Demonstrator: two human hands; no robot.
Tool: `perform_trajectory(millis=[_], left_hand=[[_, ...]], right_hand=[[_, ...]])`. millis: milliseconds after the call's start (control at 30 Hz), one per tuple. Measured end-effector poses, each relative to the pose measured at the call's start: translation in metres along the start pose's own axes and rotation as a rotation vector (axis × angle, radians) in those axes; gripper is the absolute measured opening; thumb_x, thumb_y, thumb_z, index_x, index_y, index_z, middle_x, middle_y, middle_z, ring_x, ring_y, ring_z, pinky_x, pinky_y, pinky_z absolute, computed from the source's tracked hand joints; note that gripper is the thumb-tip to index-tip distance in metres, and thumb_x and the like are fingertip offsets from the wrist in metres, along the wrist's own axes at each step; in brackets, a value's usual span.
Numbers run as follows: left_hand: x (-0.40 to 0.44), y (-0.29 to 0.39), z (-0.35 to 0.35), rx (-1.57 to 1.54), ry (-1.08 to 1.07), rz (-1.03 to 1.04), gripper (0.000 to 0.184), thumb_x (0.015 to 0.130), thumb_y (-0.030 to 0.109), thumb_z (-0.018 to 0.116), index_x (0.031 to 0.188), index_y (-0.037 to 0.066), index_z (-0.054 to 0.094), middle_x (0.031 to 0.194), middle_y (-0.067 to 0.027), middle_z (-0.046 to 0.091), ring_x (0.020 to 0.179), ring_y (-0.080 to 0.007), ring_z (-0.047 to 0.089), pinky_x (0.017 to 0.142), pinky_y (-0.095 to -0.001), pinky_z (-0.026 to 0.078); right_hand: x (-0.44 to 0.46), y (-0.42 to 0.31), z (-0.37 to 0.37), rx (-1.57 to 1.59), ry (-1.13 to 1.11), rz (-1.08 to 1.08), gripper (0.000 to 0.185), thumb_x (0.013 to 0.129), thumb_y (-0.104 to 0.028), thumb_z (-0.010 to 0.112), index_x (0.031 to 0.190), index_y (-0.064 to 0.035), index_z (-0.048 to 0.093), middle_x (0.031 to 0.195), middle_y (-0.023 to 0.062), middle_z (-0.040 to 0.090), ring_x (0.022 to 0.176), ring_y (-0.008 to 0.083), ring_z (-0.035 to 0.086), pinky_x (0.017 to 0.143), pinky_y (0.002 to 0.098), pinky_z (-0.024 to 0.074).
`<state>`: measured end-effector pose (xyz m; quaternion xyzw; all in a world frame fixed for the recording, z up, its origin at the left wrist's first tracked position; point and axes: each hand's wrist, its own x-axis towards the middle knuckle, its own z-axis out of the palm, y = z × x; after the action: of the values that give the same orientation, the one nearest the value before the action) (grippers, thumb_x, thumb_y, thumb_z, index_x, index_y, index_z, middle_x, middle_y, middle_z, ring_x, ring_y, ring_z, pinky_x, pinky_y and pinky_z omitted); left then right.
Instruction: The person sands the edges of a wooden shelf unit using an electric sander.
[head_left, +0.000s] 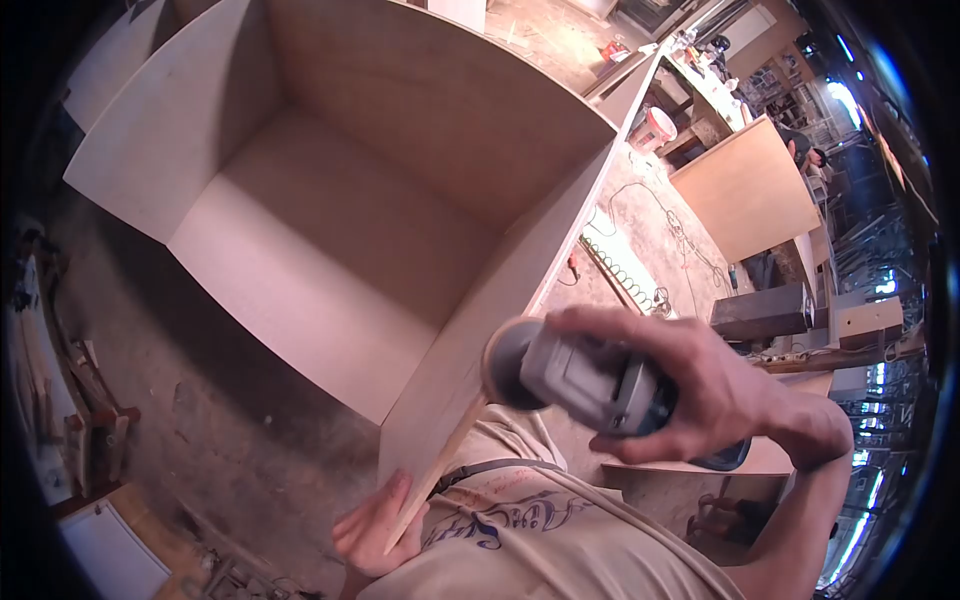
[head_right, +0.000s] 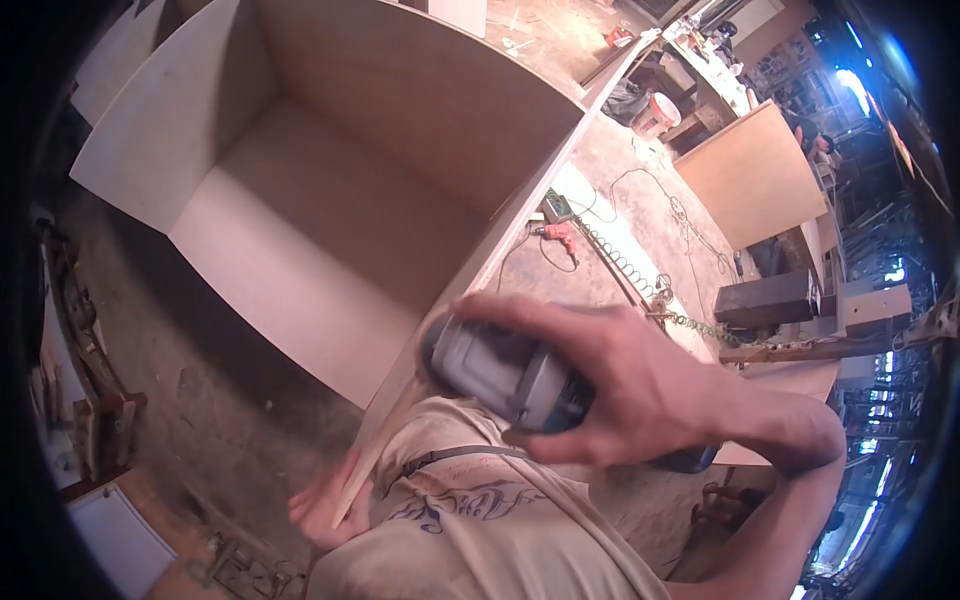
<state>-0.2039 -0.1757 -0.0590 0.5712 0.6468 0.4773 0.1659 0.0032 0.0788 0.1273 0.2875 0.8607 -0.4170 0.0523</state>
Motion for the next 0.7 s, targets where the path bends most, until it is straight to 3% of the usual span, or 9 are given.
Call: perform_trajectory(millis=[100, 200, 267, 467, 500, 533, 633, 700], left_hand=[[-0.002, -0.006, -0.001, 0.003, -0.004, 0.020, 0.042, 0.075, 0.000, 0.081, 0.115, -0.010, 0.072, 0.095, -0.0260, 0.076, 0.083, -0.0361, 0.078, 0.069, -0.0376, 0.064], [-0.001, -0.007, 0.001, -0.003, -0.001, 0.024, 0.038, 0.077, 0.004, 0.079, 0.112, -0.012, 0.073, 0.094, -0.0246, 0.077, 0.081, -0.0343, 0.078, 0.071, -0.0374, 0.063], [-0.002, -0.008, 0.000, -0.005, -0.009, 0.018, 0.037, 0.077, 0.005, 0.078, 0.110, -0.013, 0.074, 0.094, -0.0239, 0.077, 0.080, -0.0336, 0.078, 0.072, -0.0373, 0.063], [0.003, -0.007, -0.001, -0.004, -0.028, 0.045, 0.039, 0.074, 0.004, 0.078, 0.108, -0.013, 0.073, 0.094, -0.0241, 0.077, 0.082, -0.0341, 0.079, 0.075, -0.0379, 0.063], [0.003, -0.009, 0.000, -0.005, -0.029, 0.048, 0.039, 0.074, 0.003, 0.078, 0.108, -0.014, 0.073, 0.094, -0.0243, 0.077, 0.082, -0.0342, 0.079, 0.075, -0.0379, 0.063], [0.001, -0.008, 0.000, -0.006, -0.035, 0.042, 0.039, 0.073, 0.003, 0.077, 0.108, -0.014, 0.073, 0.094, -0.0246, 0.077, 0.082, -0.0342, 0.079, 0.075, -0.0378, 0.063], [-0.004, -0.010, -0.002, 0.016, -0.052, 0.010, 0.039, 0.072, 0.002, 0.076, 0.108, -0.015, 0.073, 0.093, -0.0255, 0.077, 0.082, -0.0345, 0.079, 0.074, -0.0373, 0.063], [-0.003, -0.011, -0.002, 0.019, -0.047, 0.041, 0.039, 0.072, 0.002, 0.076, 0.107, -0.015, 0.073, 0.092, -0.0259, 0.076, 0.082, -0.0343, 0.079, 0.074, -0.0370, 0.063]], right_hand=[[-0.001, 0.026, -0.019, -0.071, 0.127, 0.064, 0.086, 0.074, -0.024, 0.083, 0.151, -0.0122, 0.047, 0.124, 0.0213, 0.069, 0.115, 0.0353, 0.070, 0.101, 0.0455, 0.0562], [0.005, 0.040, -0.043, -0.021, 0.241, 0.241, 0.086, 0.070, -0.024, 0.084, 0.148, -0.0099, 0.052, 0.136, 0.0150, 0.062, 0.127, 0.0268, 0.060, 0.111, 0.0403, 0.0442], [0.010, 0.060, -0.055, 0.000, 0.306, 0.239, 0.087, 0.069, -0.025, 0.083, 0.149, -0.0109, 0.052, 0.136, 0.0132, 0.061, 0.128, 0.0255, 0.057, 0.113, 0.0390, 0.0411], [0.014, 0.075, -0.080, -0.049, 0.504, 0.264, 0.085, 0.070, -0.028, 0.083, 0.147, -0.0111, 0.052, 0.133, 0.0140, 0.060, 0.120, 0.0246, 0.059, 0.106, 0.0388, 0.0467], [0.011, 0.056, -0.068, 0.206, 0.472, 0.328, 0.086, 0.070, -0.028, 0.082, 0.147, -0.0108, 0.051, 0.134, 0.0126, 0.060, 0.118, 0.0248, 0.060, 0.106, 0.0393, 0.0464], [0.008, 0.054, -0.057, 0.109, 0.450, 0.274, 0.087, 0.069, -0.027, 0.082, 0.148, -0.0104, 0.050, 0.135, 0.0114, 0.060, 0.118, 0.0247, 0.060, 0.107, 0.0394, 0.0458], [0.003, 0.025, -0.029, 0.008, 0.109, 0.124, 0.090, 0.070, -0.025, 0.087, 0.149, -0.0031, 0.049, 0.137, 0.0197, 0.063, 0.127, 0.0296, 0.063, 0.109, 0.0410, 0.0482], [0.005, 0.018, -0.018, 0.031, 0.030, -0.021, 0.084, 0.077, -0.023, 0.082, 0.151, -0.0128, 0.045, 0.131, 0.0206, 0.067, 0.113, 0.0346, 0.070, 0.106, 0.0443, 0.0557]])
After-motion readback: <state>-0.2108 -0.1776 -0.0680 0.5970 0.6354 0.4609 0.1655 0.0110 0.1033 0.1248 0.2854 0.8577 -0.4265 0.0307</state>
